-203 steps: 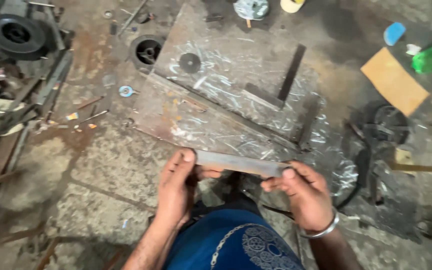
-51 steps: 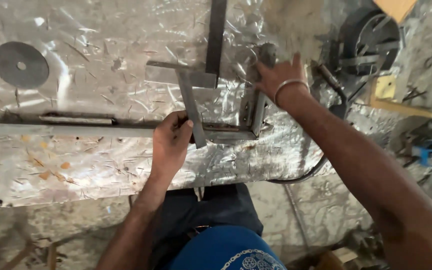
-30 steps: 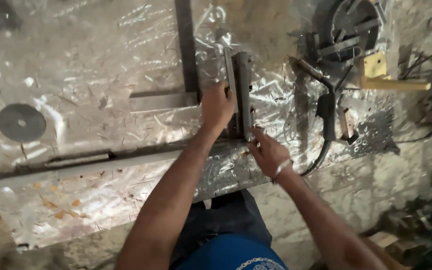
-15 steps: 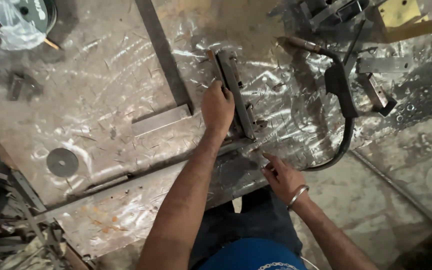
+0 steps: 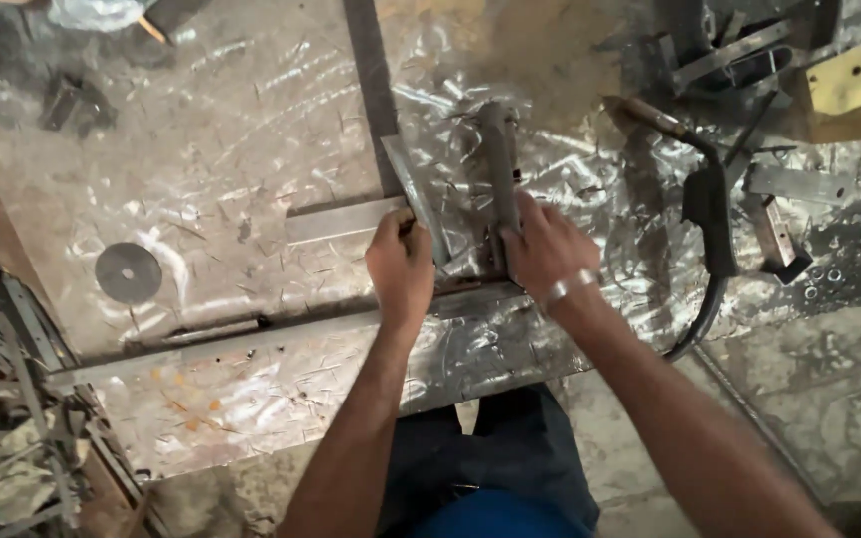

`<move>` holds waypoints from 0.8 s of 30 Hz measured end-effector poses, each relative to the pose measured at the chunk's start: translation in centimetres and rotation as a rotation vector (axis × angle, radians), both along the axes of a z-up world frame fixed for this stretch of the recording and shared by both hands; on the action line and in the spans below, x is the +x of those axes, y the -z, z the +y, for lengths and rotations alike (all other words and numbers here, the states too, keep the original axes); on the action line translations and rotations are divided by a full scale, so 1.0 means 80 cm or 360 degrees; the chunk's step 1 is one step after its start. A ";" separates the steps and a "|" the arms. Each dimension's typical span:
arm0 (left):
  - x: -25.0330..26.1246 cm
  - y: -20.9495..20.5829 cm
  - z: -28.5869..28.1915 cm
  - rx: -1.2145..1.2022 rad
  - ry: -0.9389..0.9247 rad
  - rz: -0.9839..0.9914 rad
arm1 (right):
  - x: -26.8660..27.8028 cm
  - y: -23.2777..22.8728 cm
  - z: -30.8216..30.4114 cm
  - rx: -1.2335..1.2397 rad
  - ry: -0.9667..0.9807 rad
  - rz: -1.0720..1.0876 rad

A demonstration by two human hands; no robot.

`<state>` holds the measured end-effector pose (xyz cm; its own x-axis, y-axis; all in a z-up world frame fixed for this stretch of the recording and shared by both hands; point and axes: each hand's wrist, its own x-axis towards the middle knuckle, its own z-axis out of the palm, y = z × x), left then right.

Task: The person welds metal bars together on a workbench using a welding torch. They position the bars, apply the weld, and occasionally use a hammer to adjust the pieces. The process involves repeated welding and repositioning of the metal components.

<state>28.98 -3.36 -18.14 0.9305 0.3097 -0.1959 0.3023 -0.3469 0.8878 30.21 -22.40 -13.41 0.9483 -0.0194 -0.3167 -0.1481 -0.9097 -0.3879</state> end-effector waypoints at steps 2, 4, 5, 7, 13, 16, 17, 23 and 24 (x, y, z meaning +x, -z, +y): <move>-0.018 -0.004 0.007 -0.0014 0.0013 -0.0039 | 0.056 -0.014 0.042 -0.0322 -0.0177 0.0591; -0.034 -0.014 0.018 -0.0127 -0.0038 -0.0003 | 0.080 -0.004 0.070 -0.0333 -0.0159 0.0764; -0.039 -0.020 0.024 -0.0221 -0.0078 0.0017 | 0.093 0.000 0.083 -0.0322 -0.0131 0.0919; -0.055 -0.019 0.044 -0.0249 -0.0064 -0.0012 | 0.097 0.084 0.081 -0.0204 -0.0059 0.0806; -0.081 -0.020 0.097 -0.0354 -0.0100 0.0038 | 0.120 0.157 0.098 0.0042 0.0246 0.0452; -0.078 -0.028 0.106 -0.0311 -0.0116 0.0056 | 0.118 0.152 0.105 0.0048 0.0373 0.0413; -0.074 -0.031 0.110 -0.0351 -0.0142 0.0117 | 0.118 0.151 0.108 0.0058 0.0421 0.0354; -0.043 -0.038 0.085 -0.0428 -0.0100 0.0112 | 0.101 0.154 0.095 0.0060 0.0267 0.0233; -0.040 -0.035 0.077 -0.0419 -0.0084 0.0123 | 0.100 0.147 0.098 0.0069 0.0284 0.0242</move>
<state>25.81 2.82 -15.36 0.8936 0.2865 -0.3456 0.3840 -0.0894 0.9190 38.18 -14.56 -25.17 0.8725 -0.1655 -0.4598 -0.3646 -0.8469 -0.3870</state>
